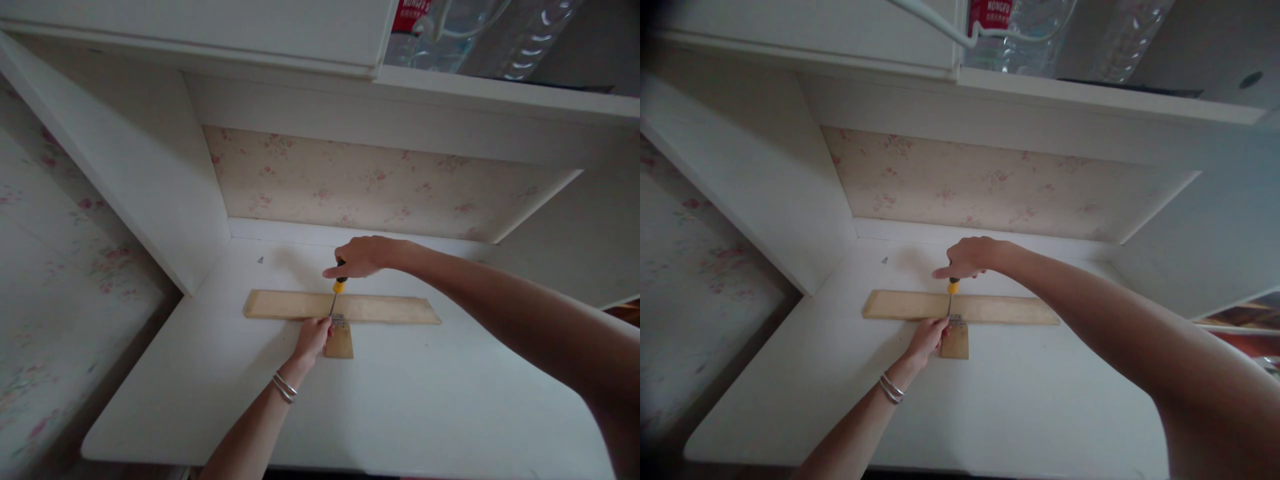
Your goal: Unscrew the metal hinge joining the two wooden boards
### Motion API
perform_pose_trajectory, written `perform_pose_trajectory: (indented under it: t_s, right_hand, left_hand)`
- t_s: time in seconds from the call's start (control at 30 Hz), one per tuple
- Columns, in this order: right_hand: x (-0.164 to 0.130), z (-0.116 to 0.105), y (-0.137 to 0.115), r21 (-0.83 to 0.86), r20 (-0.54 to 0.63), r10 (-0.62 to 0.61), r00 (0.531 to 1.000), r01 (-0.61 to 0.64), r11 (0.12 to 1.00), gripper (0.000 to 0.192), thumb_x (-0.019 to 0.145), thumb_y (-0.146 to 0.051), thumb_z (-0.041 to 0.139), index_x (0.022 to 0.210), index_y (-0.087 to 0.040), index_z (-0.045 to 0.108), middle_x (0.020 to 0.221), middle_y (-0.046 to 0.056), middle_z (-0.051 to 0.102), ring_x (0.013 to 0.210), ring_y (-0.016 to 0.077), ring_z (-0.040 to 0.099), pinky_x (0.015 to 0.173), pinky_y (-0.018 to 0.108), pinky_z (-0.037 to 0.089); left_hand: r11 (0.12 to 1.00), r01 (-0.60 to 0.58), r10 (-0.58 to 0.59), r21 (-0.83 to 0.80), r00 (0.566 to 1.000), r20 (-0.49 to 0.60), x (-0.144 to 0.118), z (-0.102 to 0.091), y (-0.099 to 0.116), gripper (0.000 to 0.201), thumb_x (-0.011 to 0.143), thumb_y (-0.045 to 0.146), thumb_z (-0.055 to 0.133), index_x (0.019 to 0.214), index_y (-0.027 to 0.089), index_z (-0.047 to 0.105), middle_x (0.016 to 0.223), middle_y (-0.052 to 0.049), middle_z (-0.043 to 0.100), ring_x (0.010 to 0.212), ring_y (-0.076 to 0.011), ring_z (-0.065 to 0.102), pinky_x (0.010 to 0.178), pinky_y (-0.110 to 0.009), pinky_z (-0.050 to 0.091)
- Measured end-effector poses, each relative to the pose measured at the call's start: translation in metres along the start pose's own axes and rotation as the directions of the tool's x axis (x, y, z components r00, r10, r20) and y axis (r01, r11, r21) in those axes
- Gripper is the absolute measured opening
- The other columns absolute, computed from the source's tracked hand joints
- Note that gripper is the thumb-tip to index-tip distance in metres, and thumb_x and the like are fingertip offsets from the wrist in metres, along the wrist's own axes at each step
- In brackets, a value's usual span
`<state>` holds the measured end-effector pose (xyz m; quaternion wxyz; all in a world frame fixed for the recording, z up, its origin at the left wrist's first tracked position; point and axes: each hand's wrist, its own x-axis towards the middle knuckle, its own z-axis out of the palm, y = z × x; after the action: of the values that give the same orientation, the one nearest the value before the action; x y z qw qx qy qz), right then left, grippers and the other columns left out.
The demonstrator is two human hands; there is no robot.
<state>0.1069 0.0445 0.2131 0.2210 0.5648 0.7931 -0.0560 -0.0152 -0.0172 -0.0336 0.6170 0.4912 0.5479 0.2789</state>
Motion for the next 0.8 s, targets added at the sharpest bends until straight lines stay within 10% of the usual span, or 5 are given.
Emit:
perform_pose_trajectory:
  t_s: [0.27, 0.47, 0.67, 0.8]
  right_hand:
    - [-0.0004, -0.0003, 0.0023, -0.024, -0.077, -0.262, 0.962, 0.261, 0.965, 0.039, 0.076, -0.045, 0.056, 0.109, -0.026, 0.064, 0.101, 0.009, 0.068, 0.088, 0.0251, 0.061, 0.059, 0.029, 0.038]
    - [0.0025, 0.0034, -0.0003, 0.056, -0.002, 0.038, 0.999, -0.038, 0.998, 0.063, 0.082, -0.067, 0.036, 0.105, -0.017, 0.066, 0.085, 0.015, 0.069, 0.071, 0.0248, 0.064, 0.059, 0.032, 0.040]
    - [-0.0031, -0.0017, 0.0018, 0.030, -0.044, -0.214, 0.976, 0.215, 0.976, 0.046, 0.076, -0.044, 0.056, 0.118, -0.023, 0.059, 0.100, 0.010, 0.068, 0.082, 0.0235, 0.062, 0.058, 0.029, 0.038]
    - [-0.0030, -0.0036, -0.0009, 0.059, 0.027, -0.044, 0.999, 0.042, 0.997, 0.054, 0.078, -0.061, 0.048, 0.108, -0.018, 0.064, 0.081, 0.011, 0.069, 0.070, 0.0238, 0.062, 0.058, 0.031, 0.039]
  left_hand:
    - [0.999, -0.034, 0.034, 0.013, 0.999, 0.011, -0.0040, -0.0039, -0.0053, 0.033, 0.085, 0.039, 0.047, 0.072, 0.012, 0.062, 0.059, 0.001, 0.055, 0.041, -0.0057, 0.039, 0.040, -0.020, 0.025]
    - [0.999, -0.040, 0.040, 0.012, 0.999, 0.008, -0.0046, -0.0043, -0.0064, 0.035, 0.084, 0.042, 0.046, 0.074, 0.012, 0.062, 0.058, 0.002, 0.054, 0.039, -0.0061, 0.039, 0.039, -0.020, 0.024]
    - [0.999, -0.045, 0.044, 0.024, 0.999, 0.011, -0.0051, -0.0043, -0.0055, 0.033, 0.083, 0.040, 0.047, 0.072, 0.013, 0.061, 0.058, 0.001, 0.054, 0.040, -0.0065, 0.040, 0.039, -0.021, 0.024]
    - [0.998, -0.058, 0.057, 0.036, 0.998, 0.022, -0.0068, -0.0046, -0.0047, 0.034, 0.082, 0.042, 0.049, 0.071, 0.013, 0.062, 0.059, 0.001, 0.054, 0.041, -0.0065, 0.040, 0.040, -0.021, 0.024]
